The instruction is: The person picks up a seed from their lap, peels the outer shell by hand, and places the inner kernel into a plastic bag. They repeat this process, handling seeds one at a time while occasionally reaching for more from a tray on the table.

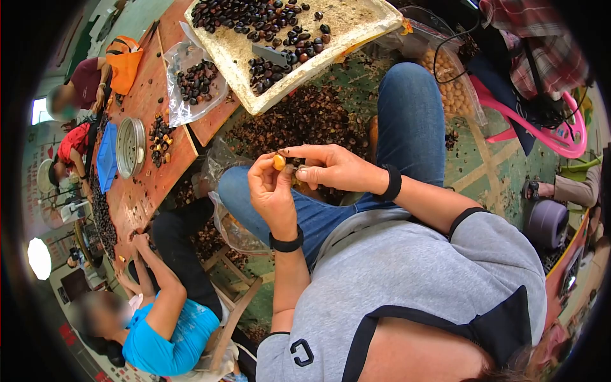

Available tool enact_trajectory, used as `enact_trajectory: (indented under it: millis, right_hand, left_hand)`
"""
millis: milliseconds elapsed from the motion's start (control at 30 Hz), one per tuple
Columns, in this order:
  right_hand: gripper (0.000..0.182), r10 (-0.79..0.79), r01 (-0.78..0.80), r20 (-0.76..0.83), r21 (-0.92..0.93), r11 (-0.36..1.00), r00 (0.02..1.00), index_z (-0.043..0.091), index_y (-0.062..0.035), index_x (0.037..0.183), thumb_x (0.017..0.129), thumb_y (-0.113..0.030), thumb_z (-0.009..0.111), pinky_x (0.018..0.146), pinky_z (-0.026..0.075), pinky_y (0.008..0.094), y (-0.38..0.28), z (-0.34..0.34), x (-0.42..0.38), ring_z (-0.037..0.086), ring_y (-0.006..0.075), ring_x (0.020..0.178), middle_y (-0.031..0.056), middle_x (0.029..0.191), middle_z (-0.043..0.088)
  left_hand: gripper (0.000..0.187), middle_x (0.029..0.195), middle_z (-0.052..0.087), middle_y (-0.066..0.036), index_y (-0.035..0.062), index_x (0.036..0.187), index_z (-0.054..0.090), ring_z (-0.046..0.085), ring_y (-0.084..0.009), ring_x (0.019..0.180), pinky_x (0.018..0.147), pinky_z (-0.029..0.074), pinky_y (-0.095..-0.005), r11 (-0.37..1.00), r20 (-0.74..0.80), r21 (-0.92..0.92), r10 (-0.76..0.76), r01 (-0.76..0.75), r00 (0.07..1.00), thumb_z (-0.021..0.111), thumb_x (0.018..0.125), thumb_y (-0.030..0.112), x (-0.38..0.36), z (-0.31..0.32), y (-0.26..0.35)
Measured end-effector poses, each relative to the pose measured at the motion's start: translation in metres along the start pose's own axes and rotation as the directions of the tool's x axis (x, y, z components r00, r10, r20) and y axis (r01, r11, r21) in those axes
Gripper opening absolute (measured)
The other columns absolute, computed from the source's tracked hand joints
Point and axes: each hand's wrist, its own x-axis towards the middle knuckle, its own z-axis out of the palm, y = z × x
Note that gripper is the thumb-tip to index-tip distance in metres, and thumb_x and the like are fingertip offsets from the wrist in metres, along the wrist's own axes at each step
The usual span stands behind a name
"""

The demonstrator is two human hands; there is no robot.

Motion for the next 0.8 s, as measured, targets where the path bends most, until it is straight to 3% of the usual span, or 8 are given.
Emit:
enact_trajectory:
  millis: [100,167,500,667,800]
  right_hand:
    - [0.044,0.015,-0.015,-0.007,0.037,0.999,1.0,0.052,-0.0056,0.134,0.093,-0.02,0.059,0.058,0.046,0.0232,-0.002,-0.005,0.003,0.053,0.0065,0.065,0.0005,0.073,0.059]
    - [0.044,0.123,-0.123,-0.014,0.027,0.992,0.992,0.052,-0.0059,0.134,0.093,-0.02,0.059,0.058,0.046,0.0227,-0.008,-0.009,0.004,0.053,0.0064,0.065,0.0007,0.073,0.059]
    - [0.042,0.077,-0.077,0.037,0.017,0.997,0.996,0.052,-0.0058,0.133,0.094,-0.019,0.058,0.056,0.045,0.0236,-0.014,-0.009,0.0,0.053,0.0062,0.063,0.0006,0.071,0.058]
    - [0.04,0.232,-0.24,0.063,0.212,0.947,0.971,0.053,-0.0077,0.133,0.095,-0.021,0.056,0.045,0.036,0.0195,-0.012,-0.017,0.002,0.046,0.0036,0.054,0.0003,0.069,0.056]
    - [0.04,0.211,-0.215,0.044,0.132,0.968,0.976,0.053,-0.0081,0.133,0.096,-0.021,0.055,0.043,0.033,0.0184,-0.022,-0.01,-0.001,0.044,0.0024,0.053,0.0,0.068,0.055]
  left_hand:
    - [0.026,0.112,0.059,-0.011,-0.0004,0.108,0.053,0.06,-0.0153,0.101,0.09,0.049,-0.026,1.0,0.0,0.009,-0.024,0.024,1.0,0.063,0.086,-0.007,-0.001,0.0,0.001]
    - [0.026,0.111,0.06,-0.011,-0.0007,0.109,0.053,0.06,-0.015,0.101,0.088,0.05,-0.0259,0.999,0.019,0.041,-0.01,0.009,1.0,0.063,0.086,-0.007,-0.001,0.0,0.003]
    - [0.025,0.11,0.061,-0.01,-0.0012,0.11,0.054,0.06,-0.0153,0.1,0.089,0.05,-0.0258,0.996,0.01,0.008,-0.094,0.094,0.996,0.063,0.087,-0.005,0.001,-0.003,0.003]
    - [0.025,0.11,0.061,-0.01,-0.0015,0.11,0.054,0.06,-0.0151,0.1,0.09,0.049,-0.0256,0.997,0.032,0.056,-0.056,0.054,0.998,0.063,0.087,-0.005,0.001,-0.002,0.005]
    - [0.025,0.11,0.061,-0.01,-0.0016,0.11,0.054,0.06,-0.0151,0.101,0.09,0.049,-0.0253,0.997,0.031,0.046,-0.062,0.06,0.998,0.063,0.087,-0.005,0.002,-0.002,0.005]
